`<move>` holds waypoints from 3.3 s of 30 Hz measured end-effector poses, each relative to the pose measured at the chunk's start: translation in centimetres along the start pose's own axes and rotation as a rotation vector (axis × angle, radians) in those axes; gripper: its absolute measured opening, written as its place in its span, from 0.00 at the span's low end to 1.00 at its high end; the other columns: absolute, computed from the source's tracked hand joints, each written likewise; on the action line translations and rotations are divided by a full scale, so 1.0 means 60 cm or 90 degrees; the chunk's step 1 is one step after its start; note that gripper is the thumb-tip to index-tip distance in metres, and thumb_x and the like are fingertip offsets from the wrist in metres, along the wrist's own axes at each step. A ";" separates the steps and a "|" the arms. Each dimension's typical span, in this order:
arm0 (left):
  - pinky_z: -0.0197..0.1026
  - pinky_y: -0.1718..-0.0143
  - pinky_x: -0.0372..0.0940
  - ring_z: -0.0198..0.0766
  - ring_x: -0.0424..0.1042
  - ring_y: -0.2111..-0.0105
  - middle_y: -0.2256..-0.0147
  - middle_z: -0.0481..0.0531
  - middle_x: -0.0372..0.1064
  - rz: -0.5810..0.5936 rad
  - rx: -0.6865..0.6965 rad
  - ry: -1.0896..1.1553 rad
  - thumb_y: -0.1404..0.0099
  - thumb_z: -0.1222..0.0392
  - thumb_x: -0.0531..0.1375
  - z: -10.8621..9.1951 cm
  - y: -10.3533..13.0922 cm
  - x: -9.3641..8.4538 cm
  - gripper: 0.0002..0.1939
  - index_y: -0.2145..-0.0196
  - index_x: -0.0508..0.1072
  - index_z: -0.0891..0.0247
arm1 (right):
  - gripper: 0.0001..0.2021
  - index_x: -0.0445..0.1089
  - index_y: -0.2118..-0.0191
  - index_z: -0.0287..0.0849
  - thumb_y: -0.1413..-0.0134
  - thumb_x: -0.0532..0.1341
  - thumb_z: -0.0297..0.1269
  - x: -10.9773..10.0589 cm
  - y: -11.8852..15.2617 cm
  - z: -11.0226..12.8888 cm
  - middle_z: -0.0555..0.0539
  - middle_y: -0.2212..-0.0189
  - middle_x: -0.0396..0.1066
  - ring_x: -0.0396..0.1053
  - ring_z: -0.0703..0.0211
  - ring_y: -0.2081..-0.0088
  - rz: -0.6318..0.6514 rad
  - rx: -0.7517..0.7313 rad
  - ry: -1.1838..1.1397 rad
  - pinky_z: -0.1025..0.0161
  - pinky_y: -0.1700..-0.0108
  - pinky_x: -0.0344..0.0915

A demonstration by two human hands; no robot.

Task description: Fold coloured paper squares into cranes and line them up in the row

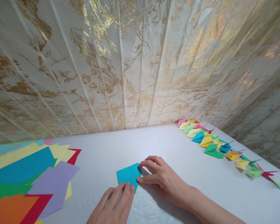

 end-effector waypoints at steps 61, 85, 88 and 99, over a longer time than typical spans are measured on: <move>0.45 0.64 0.65 0.42 0.70 0.67 0.67 0.48 0.70 0.003 -0.259 0.416 0.27 0.65 0.50 0.062 -0.053 0.038 0.12 0.65 0.70 0.59 | 0.09 0.71 0.53 0.45 0.37 0.60 0.31 0.026 -0.001 0.024 0.46 0.56 0.72 0.64 0.53 0.55 -0.020 -0.081 0.116 0.56 0.54 0.61; 0.49 0.53 0.64 0.46 0.73 0.57 0.57 0.54 0.75 -0.027 -0.112 0.167 0.29 0.73 0.44 0.026 -0.035 -0.002 0.19 0.52 0.72 0.63 | 0.16 0.72 0.52 0.47 0.44 0.60 0.23 0.014 0.003 0.017 0.47 0.56 0.73 0.64 0.54 0.57 -0.049 -0.042 -0.003 0.56 0.54 0.61; 0.49 0.57 0.65 0.46 0.72 0.62 0.63 0.52 0.74 0.003 -0.142 0.211 0.29 0.68 0.50 0.033 -0.045 0.000 0.12 0.59 0.72 0.61 | 0.14 0.72 0.54 0.44 0.45 0.61 0.23 0.017 0.004 0.020 0.48 0.58 0.74 0.65 0.56 0.57 -0.043 -0.063 0.009 0.57 0.54 0.60; 0.49 0.54 0.66 0.48 0.72 0.56 0.59 0.53 0.76 -0.020 -0.130 0.166 0.31 0.71 0.51 0.029 -0.035 0.008 0.15 0.56 0.75 0.60 | 0.09 0.71 0.58 0.45 0.41 0.59 0.25 0.024 0.001 0.019 0.48 0.61 0.74 0.64 0.56 0.59 -0.046 -0.035 0.054 0.57 0.56 0.59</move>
Point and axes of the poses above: each hand's wrist, its own y-axis away from the middle knuckle, its own x-axis out of the palm, z = x × y, the point moved 7 cm from there along -y, towards the middle knuckle
